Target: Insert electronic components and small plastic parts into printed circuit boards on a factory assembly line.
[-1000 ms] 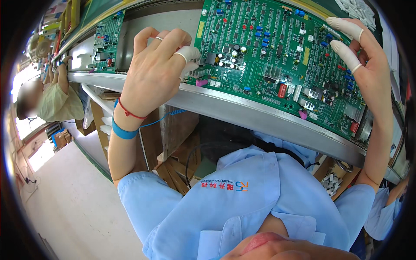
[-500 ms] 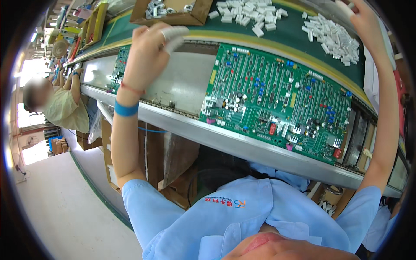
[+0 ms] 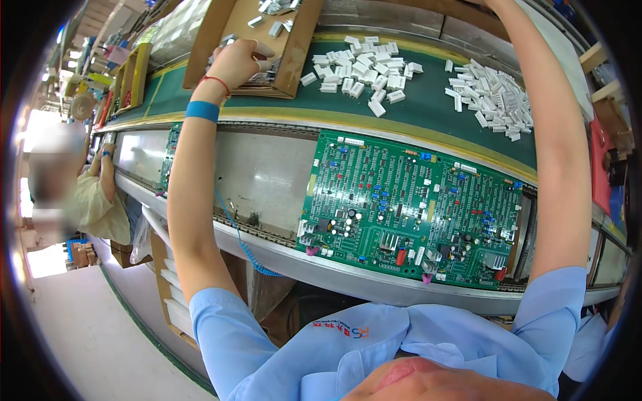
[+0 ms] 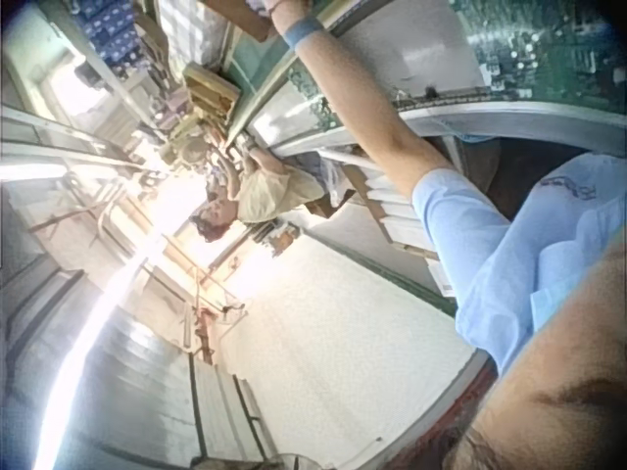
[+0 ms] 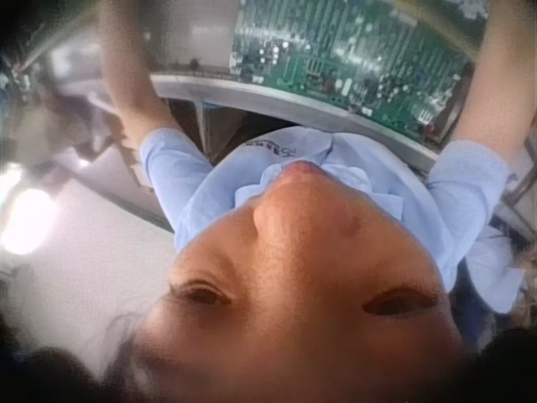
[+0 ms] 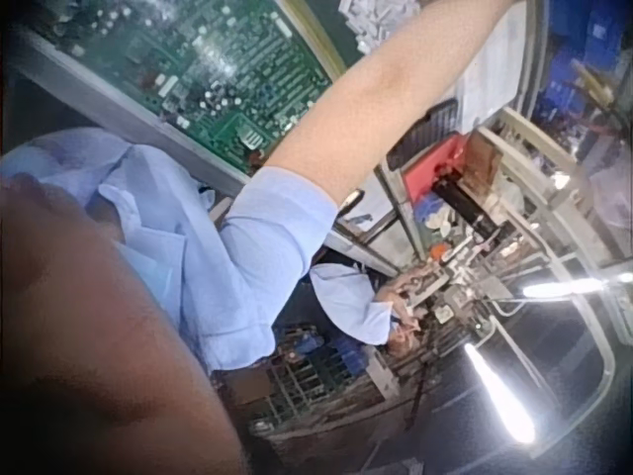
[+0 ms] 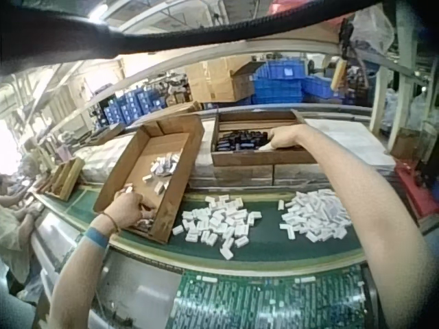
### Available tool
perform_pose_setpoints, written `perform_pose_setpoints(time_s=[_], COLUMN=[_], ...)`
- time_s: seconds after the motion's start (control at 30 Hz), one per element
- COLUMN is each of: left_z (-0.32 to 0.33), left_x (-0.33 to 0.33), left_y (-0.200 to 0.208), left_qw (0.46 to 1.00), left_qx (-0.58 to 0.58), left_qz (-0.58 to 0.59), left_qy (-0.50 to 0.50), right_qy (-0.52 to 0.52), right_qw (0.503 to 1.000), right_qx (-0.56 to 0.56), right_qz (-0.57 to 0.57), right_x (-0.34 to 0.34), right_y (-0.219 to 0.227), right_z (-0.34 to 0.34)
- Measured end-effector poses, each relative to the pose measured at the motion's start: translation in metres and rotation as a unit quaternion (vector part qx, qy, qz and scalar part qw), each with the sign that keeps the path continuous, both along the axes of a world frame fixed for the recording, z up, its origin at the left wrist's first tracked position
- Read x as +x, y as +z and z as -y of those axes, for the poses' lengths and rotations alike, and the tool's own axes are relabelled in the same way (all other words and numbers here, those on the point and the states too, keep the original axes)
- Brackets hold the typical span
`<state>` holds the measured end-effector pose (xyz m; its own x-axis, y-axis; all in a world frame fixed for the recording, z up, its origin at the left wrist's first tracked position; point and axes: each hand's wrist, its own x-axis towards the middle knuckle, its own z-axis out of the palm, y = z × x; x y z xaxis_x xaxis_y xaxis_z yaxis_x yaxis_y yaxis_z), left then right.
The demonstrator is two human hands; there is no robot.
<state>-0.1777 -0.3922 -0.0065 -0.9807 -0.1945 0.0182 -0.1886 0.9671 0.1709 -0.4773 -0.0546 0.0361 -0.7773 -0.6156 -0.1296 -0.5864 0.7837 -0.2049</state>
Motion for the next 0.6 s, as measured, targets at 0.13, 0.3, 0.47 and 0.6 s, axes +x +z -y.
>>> perform_pose_setpoints(time_s=[0.13, 0.3, 0.47, 0.6], left_z=[-0.005, -0.015, -0.023, -0.089], left_x=[0.006, -0.016, 0.014, 0.003], left_y=[0.008, 0.002, 0.035, 0.044], left_qw=[1.000, 0.999, 0.977, 0.954], left_qx=[-0.016, -0.009, -0.009, 0.053], left_qz=[0.023, -0.027, -0.212, -0.267], left_qy=[0.004, -0.014, -0.006, -0.125], right_qy=[-0.012, 0.312, -0.008, -0.038], right_qw=[0.998, 0.807, 0.984, 0.986], right_qx=[-0.055, -0.382, -0.178, -0.162], right_qz=[-0.011, 0.324, -0.025, 0.007], right_x=[-0.010, -0.128, -0.027, -0.048], right_y=[-0.015, -0.058, -0.036, -0.036], right_z=[0.008, -0.055, 0.019, 0.000])
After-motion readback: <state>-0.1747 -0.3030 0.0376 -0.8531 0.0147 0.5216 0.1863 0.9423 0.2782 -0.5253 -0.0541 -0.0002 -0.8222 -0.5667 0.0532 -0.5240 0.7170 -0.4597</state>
